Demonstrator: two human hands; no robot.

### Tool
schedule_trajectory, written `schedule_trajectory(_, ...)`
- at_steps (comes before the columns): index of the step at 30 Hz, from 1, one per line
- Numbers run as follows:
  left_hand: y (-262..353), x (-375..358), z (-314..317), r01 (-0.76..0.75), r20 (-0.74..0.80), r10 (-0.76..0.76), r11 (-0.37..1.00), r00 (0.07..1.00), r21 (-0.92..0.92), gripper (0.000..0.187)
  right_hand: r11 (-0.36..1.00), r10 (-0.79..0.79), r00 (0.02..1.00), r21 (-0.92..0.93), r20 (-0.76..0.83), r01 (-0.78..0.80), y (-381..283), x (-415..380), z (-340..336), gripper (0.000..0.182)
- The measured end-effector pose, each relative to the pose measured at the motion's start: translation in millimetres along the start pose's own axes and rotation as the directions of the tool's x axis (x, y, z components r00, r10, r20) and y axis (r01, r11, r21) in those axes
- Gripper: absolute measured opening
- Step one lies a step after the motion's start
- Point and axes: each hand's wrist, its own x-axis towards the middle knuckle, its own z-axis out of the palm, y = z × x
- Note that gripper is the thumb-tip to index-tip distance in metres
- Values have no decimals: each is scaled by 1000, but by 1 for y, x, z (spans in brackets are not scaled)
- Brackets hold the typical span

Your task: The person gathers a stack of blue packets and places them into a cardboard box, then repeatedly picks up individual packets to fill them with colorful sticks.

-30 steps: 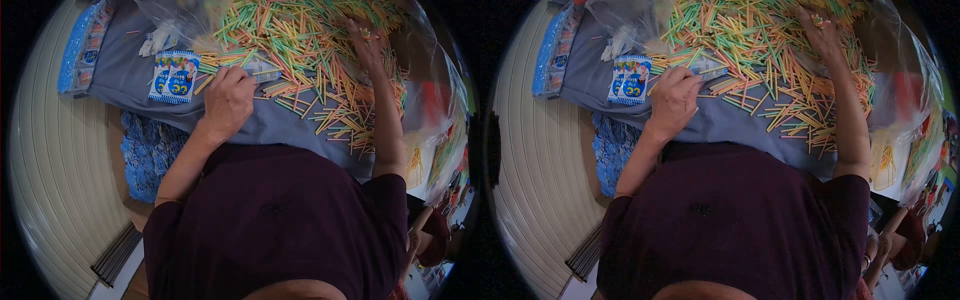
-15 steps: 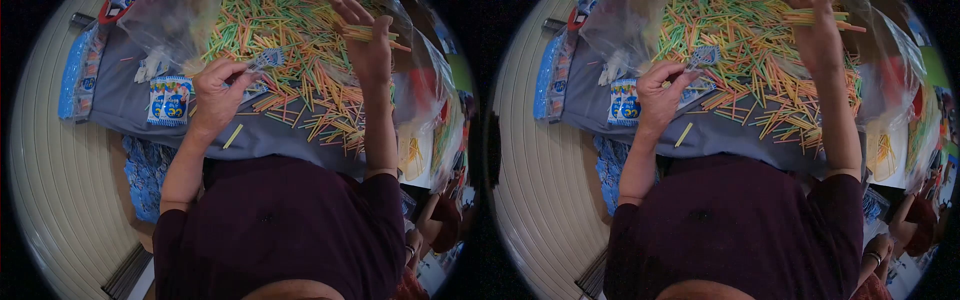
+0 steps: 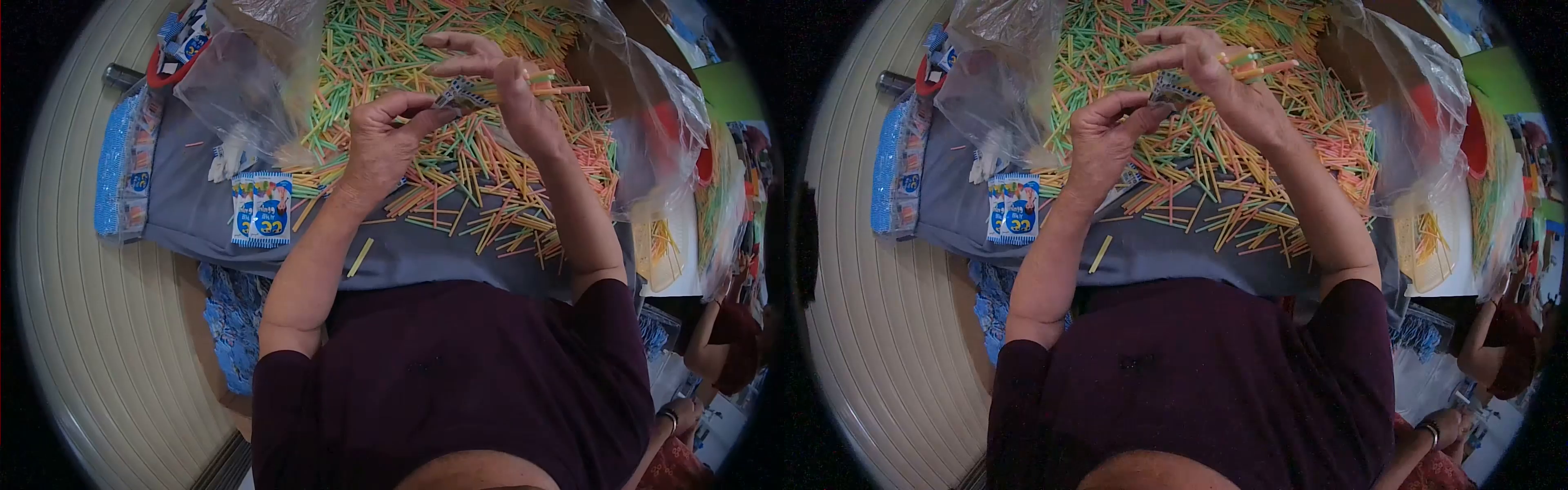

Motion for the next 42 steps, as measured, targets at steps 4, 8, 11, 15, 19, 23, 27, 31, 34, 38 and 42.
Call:
schedule_trajectory(4, -4, 3, 7, 77, 52, -73, 994, 996, -82, 15, 999, 51, 994, -11, 93, -50, 3, 0, -5, 73)
schedule_trajectory(8, -5, 6, 14, 162, 57, -152, 945, 987, -283, 16, 998, 17, 994, -62, 107, -11, 0, 10, -15, 83)
schedule_trajectory(11, -3, 8, 12, 181, 77, -167, 951, 983, -249, 17, 988, -104, 995, 117, -9, 104, 6, 16, -22, 83)
schedule_trajectory(15, -1, 4, 3, 182, 60, -174, 967, 983, -177, 19, 988, -148, 988, 55, 36, 146, 6, 16, -23, 81)
schedule_trajectory(19, -1, 4, 0, 107, 66, -100, 989, 993, -98, 19, 982, -188, 978, -8, 89, 190, 5, 16, -24, 79)
schedule_trajectory(23, -1, 5, 2, 36, 79, -28, 994, 997, -106, 19, 986, -56, 982, -146, 180, 82, -8, 17, -21, 76)
schedule_trajectory(27, -2, 12, 10, 55, 71, -44, 986, 997, -157, 19, 983, -61, 975, -158, 211, 96, -6, 21, -17, 63)
schedule_trajectory(31, -7, 22, 11, 130, 120, -103, 959, 987, -250, 19, 995, 101, 995, 23, -19, -100, -16, 27, -15, 77)
schedule_trajectory(34, -10, 25, 9, 102, 117, -70, 951, 991, -291, 21, 998, 51, 987, 48, -154, -44, -16, 29, -10, 75)
schedule_trajectory(38, -7, 17, 3, 86, 127, -48, 946, 991, -311, 22, 997, 77, 993, 5, 90, -78, -15, 19, 2, 59)
schedule_trajectory(42, 5, -8, -4, 97, 24, -94, 979, 995, -178, 21, 998, -62, 997, -31, -39, 61, -13, 18, 22, 65)
